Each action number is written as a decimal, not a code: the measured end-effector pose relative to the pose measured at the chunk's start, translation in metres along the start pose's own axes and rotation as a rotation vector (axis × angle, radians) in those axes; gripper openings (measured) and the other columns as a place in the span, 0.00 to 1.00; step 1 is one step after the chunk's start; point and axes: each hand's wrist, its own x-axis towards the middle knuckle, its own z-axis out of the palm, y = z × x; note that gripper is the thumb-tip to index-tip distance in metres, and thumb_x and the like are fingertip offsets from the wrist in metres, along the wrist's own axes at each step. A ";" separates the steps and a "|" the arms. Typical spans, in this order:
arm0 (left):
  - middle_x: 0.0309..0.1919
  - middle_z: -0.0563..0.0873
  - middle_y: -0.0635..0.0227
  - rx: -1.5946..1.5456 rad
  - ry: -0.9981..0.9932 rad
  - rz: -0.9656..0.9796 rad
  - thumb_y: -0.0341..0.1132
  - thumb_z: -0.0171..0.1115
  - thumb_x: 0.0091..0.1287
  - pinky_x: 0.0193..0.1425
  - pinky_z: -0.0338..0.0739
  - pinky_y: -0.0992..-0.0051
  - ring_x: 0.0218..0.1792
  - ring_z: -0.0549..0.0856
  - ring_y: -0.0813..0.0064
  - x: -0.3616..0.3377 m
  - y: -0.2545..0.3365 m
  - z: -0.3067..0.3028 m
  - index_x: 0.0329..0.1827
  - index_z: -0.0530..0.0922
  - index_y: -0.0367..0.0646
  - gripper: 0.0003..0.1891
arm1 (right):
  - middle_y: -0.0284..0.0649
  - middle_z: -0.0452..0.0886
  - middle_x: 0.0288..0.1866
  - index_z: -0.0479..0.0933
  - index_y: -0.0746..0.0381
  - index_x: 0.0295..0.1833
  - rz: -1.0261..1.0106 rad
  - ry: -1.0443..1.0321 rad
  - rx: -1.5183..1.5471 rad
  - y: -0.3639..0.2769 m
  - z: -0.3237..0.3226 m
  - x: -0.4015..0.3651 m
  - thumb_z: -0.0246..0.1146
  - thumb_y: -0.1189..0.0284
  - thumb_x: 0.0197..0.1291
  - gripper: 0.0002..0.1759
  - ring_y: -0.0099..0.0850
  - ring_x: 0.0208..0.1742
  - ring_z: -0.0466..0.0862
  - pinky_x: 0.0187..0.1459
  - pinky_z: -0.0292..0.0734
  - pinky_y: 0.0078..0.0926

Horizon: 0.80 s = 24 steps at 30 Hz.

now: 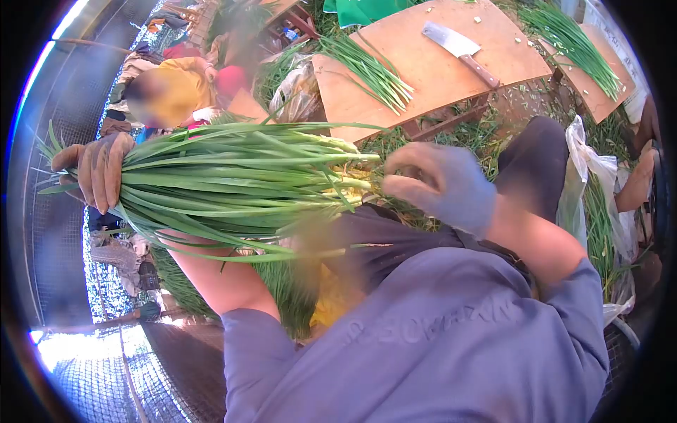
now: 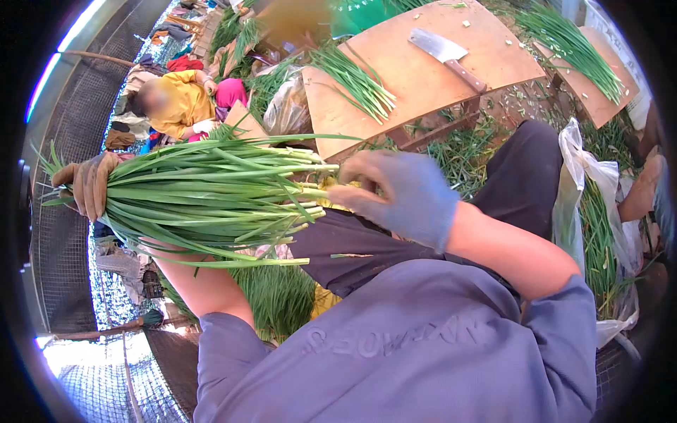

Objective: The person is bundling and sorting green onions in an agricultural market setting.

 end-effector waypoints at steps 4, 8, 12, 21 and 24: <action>0.27 0.89 0.62 -0.096 -0.171 -0.380 0.40 0.50 0.78 0.39 0.87 0.78 0.25 0.89 0.72 0.000 0.000 -0.011 0.66 0.66 0.29 0.23 | 0.46 0.84 0.31 0.83 0.63 0.50 0.167 -0.089 0.132 -0.017 0.036 0.030 0.62 0.49 0.66 0.26 0.37 0.36 0.86 0.38 0.77 0.34; 0.25 0.88 0.64 -0.006 0.055 -0.056 0.37 0.47 0.78 0.37 0.84 0.80 0.25 0.89 0.71 0.000 -0.048 0.013 0.64 0.68 0.27 0.21 | 0.47 0.83 0.31 0.82 0.65 0.46 -0.054 0.096 0.350 0.007 0.068 0.057 0.61 0.55 0.69 0.22 0.36 0.34 0.84 0.38 0.76 0.35; 0.23 0.88 0.64 0.088 0.108 -0.310 0.37 0.44 0.80 0.37 0.83 0.79 0.23 0.87 0.74 -0.008 -0.010 0.009 0.55 0.75 0.28 0.18 | 0.51 0.83 0.33 0.80 0.65 0.42 -0.057 0.157 0.387 0.077 0.056 0.046 0.60 0.58 0.69 0.18 0.45 0.33 0.82 0.37 0.76 0.37; 0.20 0.85 0.73 0.233 0.408 -0.275 0.39 0.48 0.79 0.36 0.80 0.83 0.21 0.86 0.79 -0.013 0.006 0.018 0.31 0.81 0.42 0.19 | 0.51 0.85 0.37 0.78 0.57 0.58 0.163 -0.439 -0.675 0.075 -0.021 -0.024 0.58 0.52 0.68 0.23 0.53 0.40 0.85 0.41 0.79 0.47; 0.19 0.84 0.75 0.327 0.581 -0.192 0.37 0.53 0.76 0.36 0.79 0.83 0.21 0.84 0.80 -0.013 -0.018 0.029 0.34 0.81 0.42 0.14 | 0.48 0.85 0.34 0.79 0.58 0.58 -0.048 -0.025 -0.129 0.029 -0.003 -0.004 0.60 0.52 0.68 0.24 0.45 0.39 0.87 0.40 0.79 0.44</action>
